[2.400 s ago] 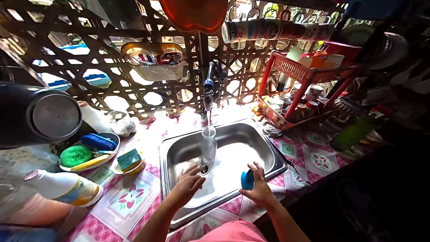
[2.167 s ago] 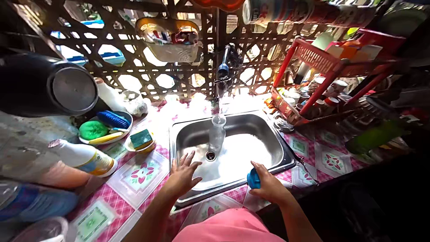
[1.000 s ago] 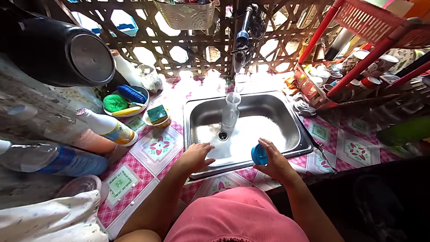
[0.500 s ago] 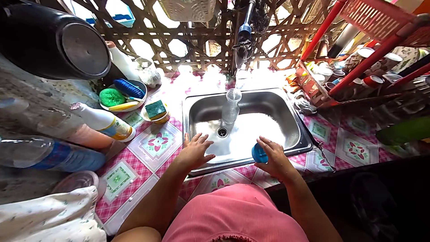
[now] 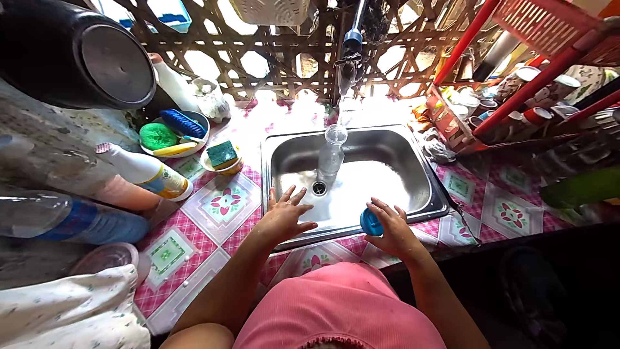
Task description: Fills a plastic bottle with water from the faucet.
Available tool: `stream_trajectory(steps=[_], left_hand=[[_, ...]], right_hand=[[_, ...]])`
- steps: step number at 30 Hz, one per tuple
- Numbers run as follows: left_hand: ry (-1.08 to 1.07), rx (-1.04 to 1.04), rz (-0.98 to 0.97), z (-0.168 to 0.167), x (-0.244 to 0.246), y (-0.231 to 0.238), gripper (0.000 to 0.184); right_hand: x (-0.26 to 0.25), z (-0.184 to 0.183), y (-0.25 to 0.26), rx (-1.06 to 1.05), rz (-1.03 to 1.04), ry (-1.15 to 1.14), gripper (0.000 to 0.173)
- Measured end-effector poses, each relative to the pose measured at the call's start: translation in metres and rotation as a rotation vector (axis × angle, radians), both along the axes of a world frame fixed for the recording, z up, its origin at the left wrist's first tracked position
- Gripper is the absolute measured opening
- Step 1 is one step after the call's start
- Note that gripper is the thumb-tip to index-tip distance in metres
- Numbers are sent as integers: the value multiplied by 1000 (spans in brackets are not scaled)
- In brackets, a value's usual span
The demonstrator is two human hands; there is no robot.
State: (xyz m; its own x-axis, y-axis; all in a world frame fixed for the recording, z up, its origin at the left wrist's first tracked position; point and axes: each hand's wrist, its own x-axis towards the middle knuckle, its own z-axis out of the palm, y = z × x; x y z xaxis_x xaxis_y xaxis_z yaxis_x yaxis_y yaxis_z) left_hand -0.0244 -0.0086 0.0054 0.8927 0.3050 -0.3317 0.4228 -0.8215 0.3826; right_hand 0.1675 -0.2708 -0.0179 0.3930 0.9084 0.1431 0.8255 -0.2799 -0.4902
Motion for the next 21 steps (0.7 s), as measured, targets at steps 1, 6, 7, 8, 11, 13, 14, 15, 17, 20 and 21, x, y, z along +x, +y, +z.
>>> stream_trajectory(steps=[1,6,7,8,11,13,14,15,17,20,21], left_hand=[[23,14,9,-1,1,0,63],[65,19,6,-5,-2,1,62],[69,18,2,-5,-3,1,62],[79,16,-2,-5,-3,1,63],[82,20,2,-6,-3,3,64],[87,24,4,-5,-1,3,64],[87,26,2,-4,-1,3,64],[85,25,-2,-4,0,3,64],[92,24,-11,-3,1,3,64],[94,24,-21,-3,0,3,64],[92,22,-22,-3,0,3,64]], right_hand=[[0,0,-1,-5,-9,1,79],[2,-2,-6,2,-51,-16,75],[2,-2,-7,-8,-52,-9,75],[2,-1,-8,-23,-49,2,76],[2,-1,-7,-31,-34,13,75],[1,-2,-5,-46,-33,10,72],[0,-1,-4,-56,-32,10,72],[-1,0,-3,-65,-30,11,71],[-2,3,-2,-75,-35,14,71],[-1,6,-2,-96,-36,17,69],[0,6,-2,-99,-29,11,66]])
